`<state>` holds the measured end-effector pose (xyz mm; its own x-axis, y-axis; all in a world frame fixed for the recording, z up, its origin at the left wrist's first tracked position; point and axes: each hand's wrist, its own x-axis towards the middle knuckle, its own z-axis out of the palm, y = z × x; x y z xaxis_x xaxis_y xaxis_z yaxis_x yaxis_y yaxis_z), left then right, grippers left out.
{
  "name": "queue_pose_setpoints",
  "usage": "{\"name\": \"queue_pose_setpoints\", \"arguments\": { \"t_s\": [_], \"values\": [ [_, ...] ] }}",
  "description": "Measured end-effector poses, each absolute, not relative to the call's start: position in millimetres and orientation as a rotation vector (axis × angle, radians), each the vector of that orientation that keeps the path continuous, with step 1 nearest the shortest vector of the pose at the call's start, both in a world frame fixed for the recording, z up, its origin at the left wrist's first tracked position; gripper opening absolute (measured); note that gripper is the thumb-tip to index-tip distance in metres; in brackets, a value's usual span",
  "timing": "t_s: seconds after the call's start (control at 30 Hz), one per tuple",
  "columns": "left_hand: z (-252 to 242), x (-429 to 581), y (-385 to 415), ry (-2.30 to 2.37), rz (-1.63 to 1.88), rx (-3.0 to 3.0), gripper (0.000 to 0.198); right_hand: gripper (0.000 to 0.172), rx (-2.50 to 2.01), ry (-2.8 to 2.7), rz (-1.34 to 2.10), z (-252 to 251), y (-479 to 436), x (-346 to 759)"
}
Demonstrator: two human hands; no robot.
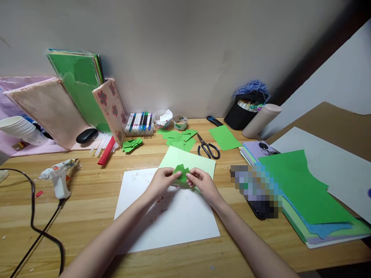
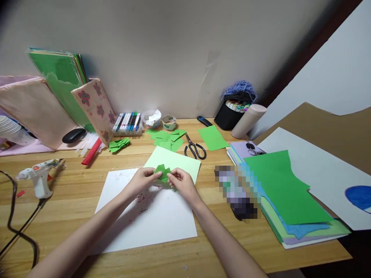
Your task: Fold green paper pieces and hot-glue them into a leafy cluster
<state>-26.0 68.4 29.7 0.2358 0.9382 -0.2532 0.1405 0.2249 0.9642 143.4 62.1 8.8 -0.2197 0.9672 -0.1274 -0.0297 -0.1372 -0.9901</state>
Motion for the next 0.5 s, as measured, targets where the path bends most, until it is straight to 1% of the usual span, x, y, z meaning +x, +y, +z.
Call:
{"name": "queue_pose_setpoints", "arguments": {
  "t_s": [0.1, 0.27, 0.33, 0.4, 0.5],
  "values": [
    [29, -27, 67, 1.19, 0.742, 1.213, 0.041, 0.026, -1.141, -1.262, 1.473, 9, 60, 139],
    [36, -35, 70, 1.25, 0.635, 1.428, 0.037, 0.028, -1.156, -1.309, 1.489, 12, 64, 133],
    [40, -48, 79, 1.31, 0.701, 1.521, 0.035, 0.03, -1.177, -1.3, 1.48, 15, 74, 131],
    [43, -70, 93, 1.456, 0.842, 1.588, 0.034, 0.032, -1.202, -1.301, 1.447, 19, 87, 127],
    [40, -117, 114, 1.939, 1.112, 1.729, 0.029, 0.03, -1.196, -1.396, 1.438, 24, 111, 115]
  ]
}}
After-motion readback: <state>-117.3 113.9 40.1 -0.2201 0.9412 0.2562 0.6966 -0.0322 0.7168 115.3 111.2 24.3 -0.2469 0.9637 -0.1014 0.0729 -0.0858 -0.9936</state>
